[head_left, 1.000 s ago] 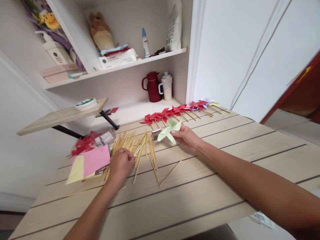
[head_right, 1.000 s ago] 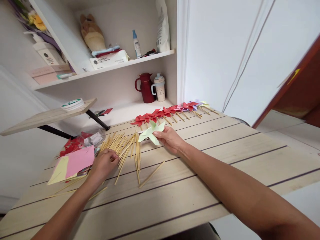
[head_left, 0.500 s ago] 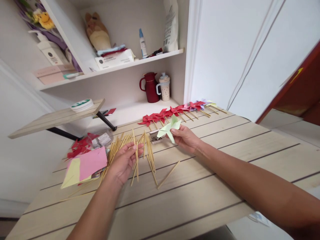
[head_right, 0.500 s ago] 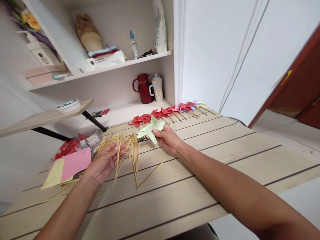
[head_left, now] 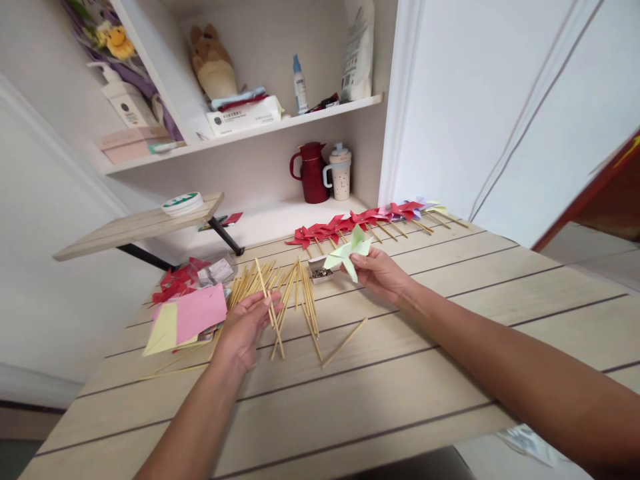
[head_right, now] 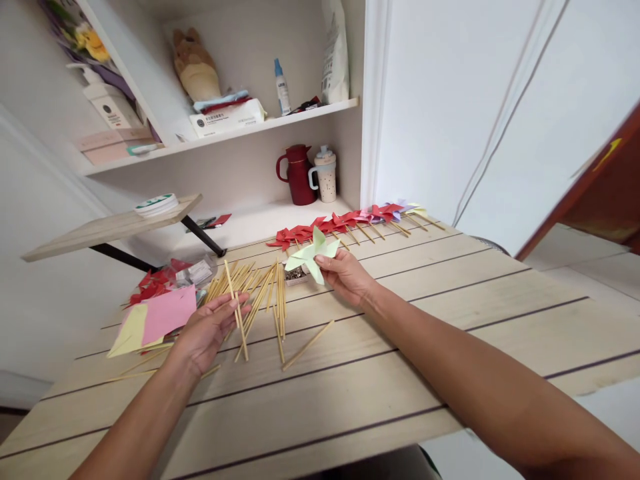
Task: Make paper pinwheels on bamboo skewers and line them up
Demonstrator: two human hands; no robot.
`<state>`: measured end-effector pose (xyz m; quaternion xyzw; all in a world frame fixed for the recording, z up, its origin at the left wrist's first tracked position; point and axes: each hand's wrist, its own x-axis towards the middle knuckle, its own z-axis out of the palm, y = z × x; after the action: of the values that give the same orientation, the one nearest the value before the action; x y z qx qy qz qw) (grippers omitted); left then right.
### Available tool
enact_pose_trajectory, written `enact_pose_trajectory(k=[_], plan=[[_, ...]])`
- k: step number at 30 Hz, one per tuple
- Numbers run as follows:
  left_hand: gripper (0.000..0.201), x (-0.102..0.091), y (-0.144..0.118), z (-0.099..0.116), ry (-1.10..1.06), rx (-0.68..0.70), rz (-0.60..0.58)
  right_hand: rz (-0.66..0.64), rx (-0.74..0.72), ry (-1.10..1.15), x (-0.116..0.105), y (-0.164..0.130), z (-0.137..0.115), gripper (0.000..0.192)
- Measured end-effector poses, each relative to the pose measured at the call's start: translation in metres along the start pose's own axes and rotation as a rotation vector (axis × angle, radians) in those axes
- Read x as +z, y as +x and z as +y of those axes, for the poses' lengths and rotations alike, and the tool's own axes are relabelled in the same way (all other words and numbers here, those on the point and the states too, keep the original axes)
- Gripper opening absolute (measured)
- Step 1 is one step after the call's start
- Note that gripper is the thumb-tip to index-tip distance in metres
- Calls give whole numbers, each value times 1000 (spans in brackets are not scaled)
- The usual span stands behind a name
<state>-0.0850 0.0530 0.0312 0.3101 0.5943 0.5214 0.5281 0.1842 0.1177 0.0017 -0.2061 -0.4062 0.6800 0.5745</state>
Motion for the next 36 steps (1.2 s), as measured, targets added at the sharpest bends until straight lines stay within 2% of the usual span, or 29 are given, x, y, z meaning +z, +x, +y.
enact_pose_trajectory(k=[4,9,17,23,25,28,30,33,36], plan=[[13,-1,-2,0,14,-2,-25,59,-10,1,-4,2,2,27],[20,-1,-1,3,45,13,27,67,-9,11,-6,3,2,27],[20,-6,7,-3,182,235,198,73,-19,-2,-8,3,4,28],[16,-8,7,4,244,437,335,53,-28,23,-12,5,7,26],[17,-6,0,8,189,380,293,49,-27,42,-13,6,7,26],[12,-1,-21,13,-7,165,92,41,-22,50,-14,6,7,26],[9,4,-38,12,-57,30,1,33,-25,44,-14,6,7,26],[9,10,-58,5,-70,-111,3,21,-30,39,-12,5,6,25],[11,11,-70,-5,-125,-156,27,8,-29,24,-11,5,6,26]])
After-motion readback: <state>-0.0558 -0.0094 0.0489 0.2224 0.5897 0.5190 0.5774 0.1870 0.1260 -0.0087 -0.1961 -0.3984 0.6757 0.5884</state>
